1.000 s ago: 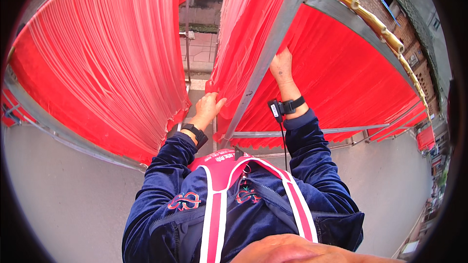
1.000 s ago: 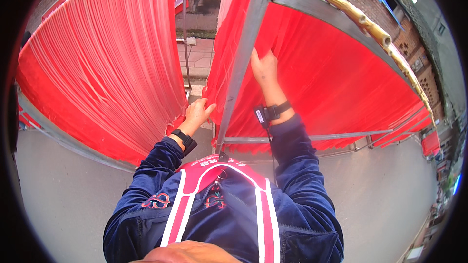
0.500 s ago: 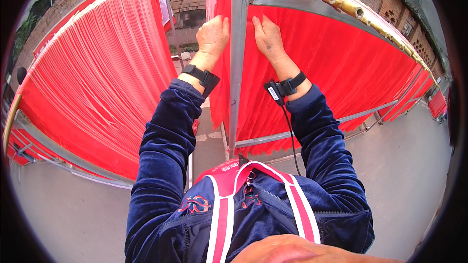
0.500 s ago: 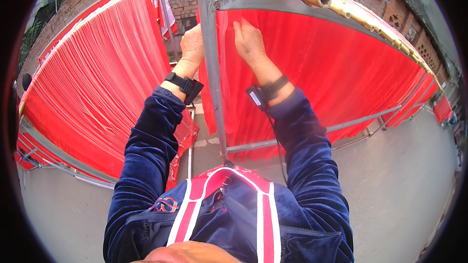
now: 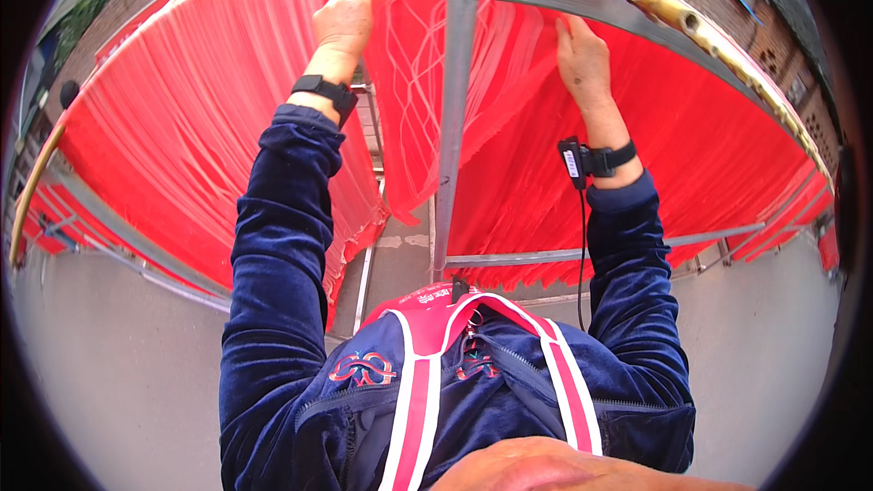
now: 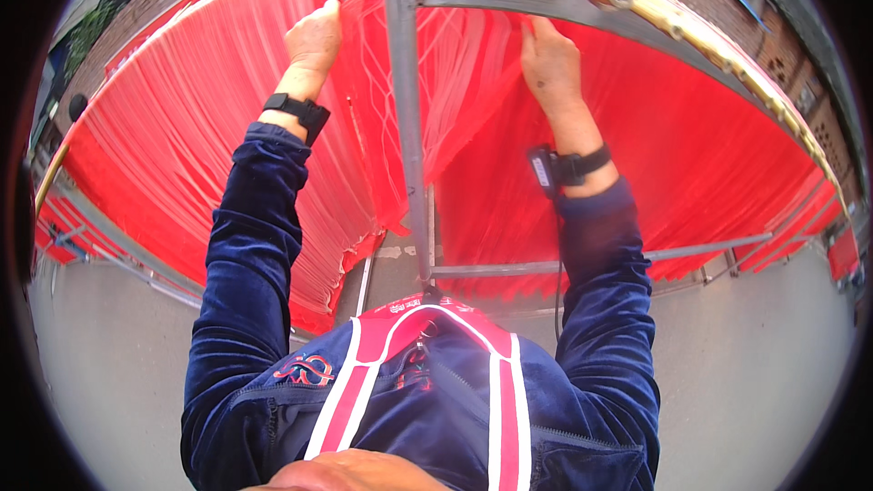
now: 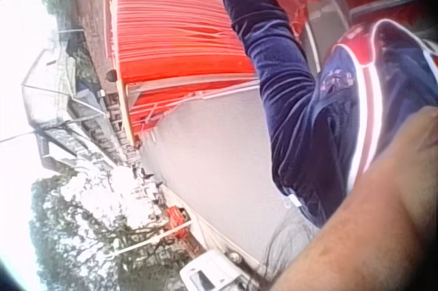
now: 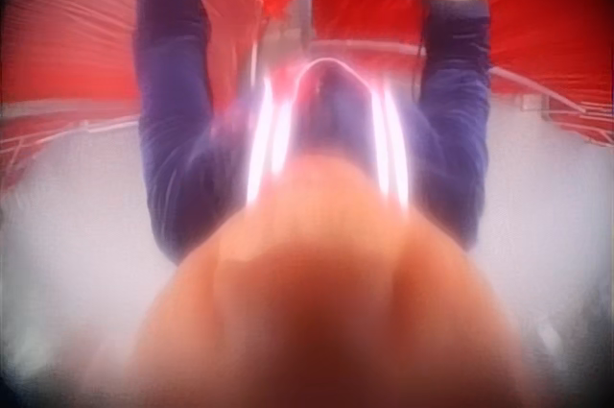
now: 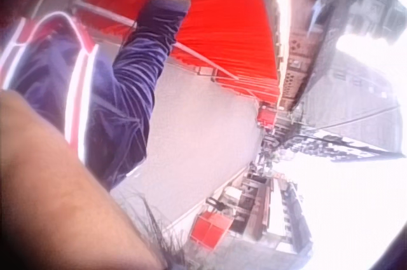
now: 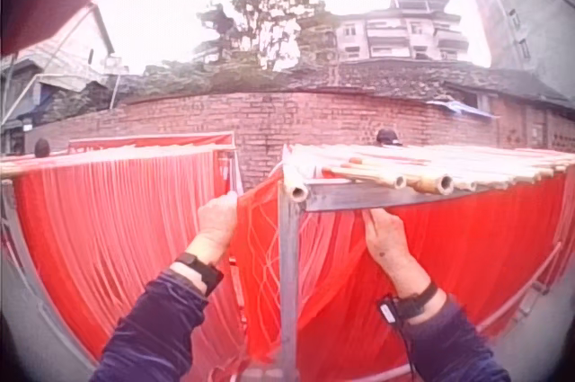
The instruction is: The person arranges red yarn strands on a metal frame outdoors, using both hands to spread and align the yarn along the frame's top bar. The person repeatedly lifts, separates, and smooths the yarn to ensure even distribution across the frame.
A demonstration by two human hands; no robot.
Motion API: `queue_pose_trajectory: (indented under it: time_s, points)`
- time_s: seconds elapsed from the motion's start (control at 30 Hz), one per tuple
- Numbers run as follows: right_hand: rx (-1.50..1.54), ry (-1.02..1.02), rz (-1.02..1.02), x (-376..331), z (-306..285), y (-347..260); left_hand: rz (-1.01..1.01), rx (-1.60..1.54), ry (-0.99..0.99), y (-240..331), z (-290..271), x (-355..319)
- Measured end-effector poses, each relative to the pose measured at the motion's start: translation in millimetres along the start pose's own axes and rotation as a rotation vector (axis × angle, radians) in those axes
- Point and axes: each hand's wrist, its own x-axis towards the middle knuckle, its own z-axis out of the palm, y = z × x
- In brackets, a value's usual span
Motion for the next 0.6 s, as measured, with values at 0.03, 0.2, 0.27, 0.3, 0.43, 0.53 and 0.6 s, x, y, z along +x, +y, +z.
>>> queue_pose_trajectory:
  time_s: [0.03,0.2,0.27,0.3,0.43,0.53,0.6]
  points:
    - [0.023,0.0,-0.018,-1,0,-1,-0.002,-0.021,0.038,-2,-1,-3]
    - [0.101,-0.153,0.04,-30,31,-10,-0.2,-0.227,-0.133,17,6,-59]
    - [0.15,-0.212,0.061,-46,46,-5,-0.255,-0.287,-0.208,24,12,-91]
    - [0.211,-0.216,0.077,-56,54,0,-0.267,-0.306,-0.223,27,16,-108]
    - [0.372,-0.303,0.149,-97,58,15,-0.362,-0.415,-0.238,37,3,-180]
    - [0.428,-0.378,0.206,-129,62,20,-0.432,-0.558,-0.217,43,-16,-241]
    - [0.555,-0.389,0.258,-150,65,25,-0.535,-0.626,-0.312,47,-31,-283]
